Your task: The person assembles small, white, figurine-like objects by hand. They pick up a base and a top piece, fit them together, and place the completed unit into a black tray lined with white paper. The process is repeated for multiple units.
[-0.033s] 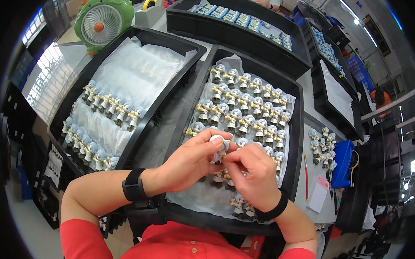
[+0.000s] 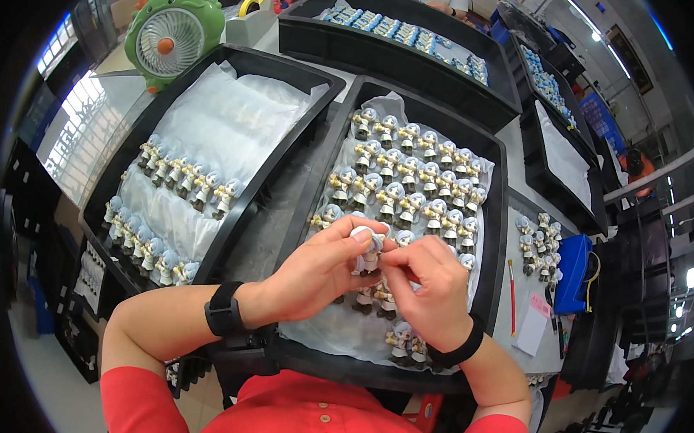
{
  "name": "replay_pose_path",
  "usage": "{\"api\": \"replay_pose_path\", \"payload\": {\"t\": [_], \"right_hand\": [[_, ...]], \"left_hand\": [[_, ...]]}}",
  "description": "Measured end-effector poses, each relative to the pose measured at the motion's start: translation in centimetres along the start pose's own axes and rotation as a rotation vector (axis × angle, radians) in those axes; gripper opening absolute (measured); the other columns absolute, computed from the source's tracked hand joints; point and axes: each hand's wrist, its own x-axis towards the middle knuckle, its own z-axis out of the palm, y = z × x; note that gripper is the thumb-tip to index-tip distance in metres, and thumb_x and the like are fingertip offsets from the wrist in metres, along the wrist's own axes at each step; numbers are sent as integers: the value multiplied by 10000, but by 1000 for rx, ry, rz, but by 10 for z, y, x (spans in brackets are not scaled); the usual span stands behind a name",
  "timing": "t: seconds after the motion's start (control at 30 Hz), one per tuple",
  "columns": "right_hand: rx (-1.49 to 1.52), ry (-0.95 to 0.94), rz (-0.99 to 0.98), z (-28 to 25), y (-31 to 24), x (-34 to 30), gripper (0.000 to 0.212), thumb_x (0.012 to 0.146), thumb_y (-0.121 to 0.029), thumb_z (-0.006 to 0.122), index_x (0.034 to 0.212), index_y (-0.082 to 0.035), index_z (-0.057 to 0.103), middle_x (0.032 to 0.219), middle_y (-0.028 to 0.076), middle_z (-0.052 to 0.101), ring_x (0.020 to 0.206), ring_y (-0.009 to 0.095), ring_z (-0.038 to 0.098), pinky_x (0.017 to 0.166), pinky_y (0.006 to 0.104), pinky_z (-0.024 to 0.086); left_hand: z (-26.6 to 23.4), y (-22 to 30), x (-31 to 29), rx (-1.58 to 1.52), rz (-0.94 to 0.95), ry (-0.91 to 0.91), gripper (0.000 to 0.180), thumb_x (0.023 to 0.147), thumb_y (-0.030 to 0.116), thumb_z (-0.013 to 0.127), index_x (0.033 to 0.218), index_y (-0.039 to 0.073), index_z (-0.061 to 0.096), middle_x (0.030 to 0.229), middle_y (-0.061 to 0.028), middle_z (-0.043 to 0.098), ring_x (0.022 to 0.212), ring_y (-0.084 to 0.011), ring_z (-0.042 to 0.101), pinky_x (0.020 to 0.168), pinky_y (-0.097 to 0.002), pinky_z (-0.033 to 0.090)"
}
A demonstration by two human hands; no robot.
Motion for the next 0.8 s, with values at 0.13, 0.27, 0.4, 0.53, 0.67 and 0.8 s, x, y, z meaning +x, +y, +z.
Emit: {"api": "replay_pose_path", "payload": {"t": [0.13,0.27,0.4,0.53,0.67,0.8], "right_hand": [[32,-42,-3,1,-2,0,120,720,52,684,799,-28,641,711,68,561,609,163,580,495,247,472],[1,-15,20,-1,-1,0,117,719,55,683,795,-23,640,732,65,563,607,152,590,500,242,474],[44,-23,3,-2,-5,1,99,733,51,679,789,-17,635,733,66,563,607,140,589,510,233,474],[14,104,100,-14,1,7,68,758,27,678,780,-9,625,734,60,574,610,114,576,535,227,468],[182,290,302,-50,24,4,72,801,1,651,864,1,615,758,-4,572,665,38,531,601,182,425],[82,231,480,-102,67,-7,214,827,-35,636,1021,-8,549,778,-19,549,671,29,516,616,176,418]], "left_hand": [[3,2,-3,29,-2,-9,267,966,245,452,1202,121,432,1175,-64,487,1098,-151,457,924,-372,382],[2,2,-2,48,8,-13,270,967,249,453,1200,114,434,1182,-66,486,1090,-148,458,920,-369,382],[4,2,-2,64,-3,-52,280,967,254,458,1203,106,436,1178,-68,494,1092,-155,467,927,-369,389],[1,7,-3,-20,-2,-67,288,976,261,427,1213,98,436,1189,-101,512,1125,-210,494,937,-391,402],[0,9,-5,-117,-46,-124,299,982,263,394,1217,81,432,1199,-139,523,1158,-292,503,954,-431,409],[-1,11,-7,-188,-38,-159,301,983,259,383,1205,63,435,1186,-159,528,1164,-341,498,970,-459,407]]}}
